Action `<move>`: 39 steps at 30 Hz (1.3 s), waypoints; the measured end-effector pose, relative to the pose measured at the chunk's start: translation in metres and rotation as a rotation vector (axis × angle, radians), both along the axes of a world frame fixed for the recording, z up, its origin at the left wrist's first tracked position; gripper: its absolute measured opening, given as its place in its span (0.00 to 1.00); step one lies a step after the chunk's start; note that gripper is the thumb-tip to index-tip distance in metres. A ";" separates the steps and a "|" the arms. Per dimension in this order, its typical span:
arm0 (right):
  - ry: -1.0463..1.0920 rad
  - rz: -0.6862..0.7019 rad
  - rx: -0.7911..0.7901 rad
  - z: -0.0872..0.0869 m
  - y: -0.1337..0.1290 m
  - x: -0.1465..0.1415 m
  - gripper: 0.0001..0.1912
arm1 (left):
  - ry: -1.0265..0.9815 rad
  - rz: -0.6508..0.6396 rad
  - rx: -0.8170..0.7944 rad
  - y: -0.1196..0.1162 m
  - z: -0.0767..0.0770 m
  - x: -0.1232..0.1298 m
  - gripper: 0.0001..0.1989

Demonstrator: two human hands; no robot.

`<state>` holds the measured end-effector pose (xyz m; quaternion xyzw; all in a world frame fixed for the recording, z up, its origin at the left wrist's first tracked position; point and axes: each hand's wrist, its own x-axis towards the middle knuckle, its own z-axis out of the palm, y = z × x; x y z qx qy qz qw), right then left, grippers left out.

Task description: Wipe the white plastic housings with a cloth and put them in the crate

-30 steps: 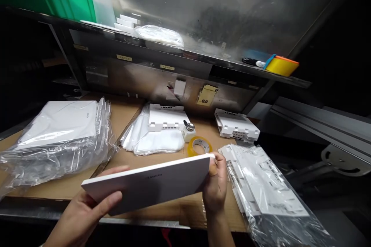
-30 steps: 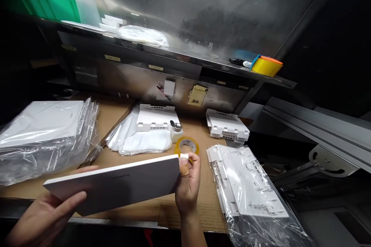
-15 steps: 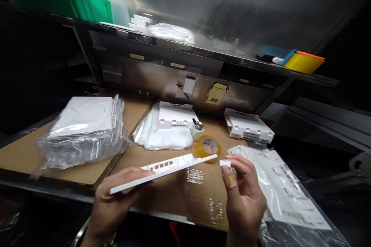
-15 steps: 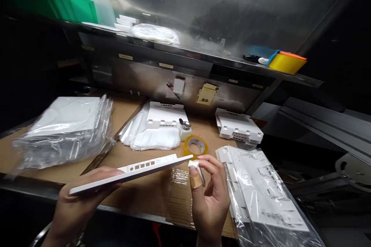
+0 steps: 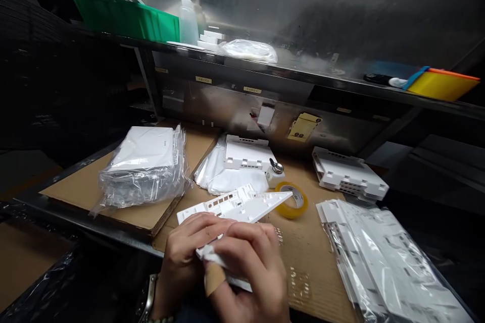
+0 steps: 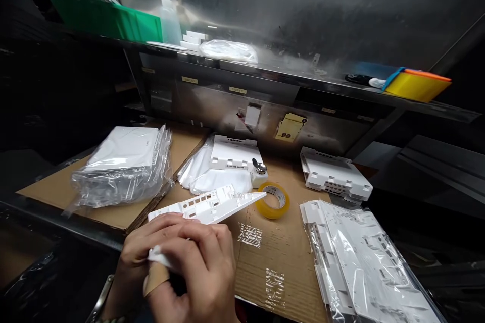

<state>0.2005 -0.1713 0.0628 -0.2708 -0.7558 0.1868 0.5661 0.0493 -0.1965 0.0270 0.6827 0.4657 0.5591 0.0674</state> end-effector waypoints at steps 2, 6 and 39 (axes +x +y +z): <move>-0.030 -0.075 -0.010 -0.001 0.009 0.010 0.11 | 0.059 0.012 0.026 -0.001 -0.001 -0.003 0.17; 0.050 0.111 -0.282 -0.002 0.016 0.026 0.07 | 0.214 0.039 0.053 0.002 -0.006 -0.008 0.15; -0.207 0.139 -0.082 -0.047 -0.009 0.014 0.09 | -1.948 -0.155 -0.604 0.020 0.026 0.025 0.35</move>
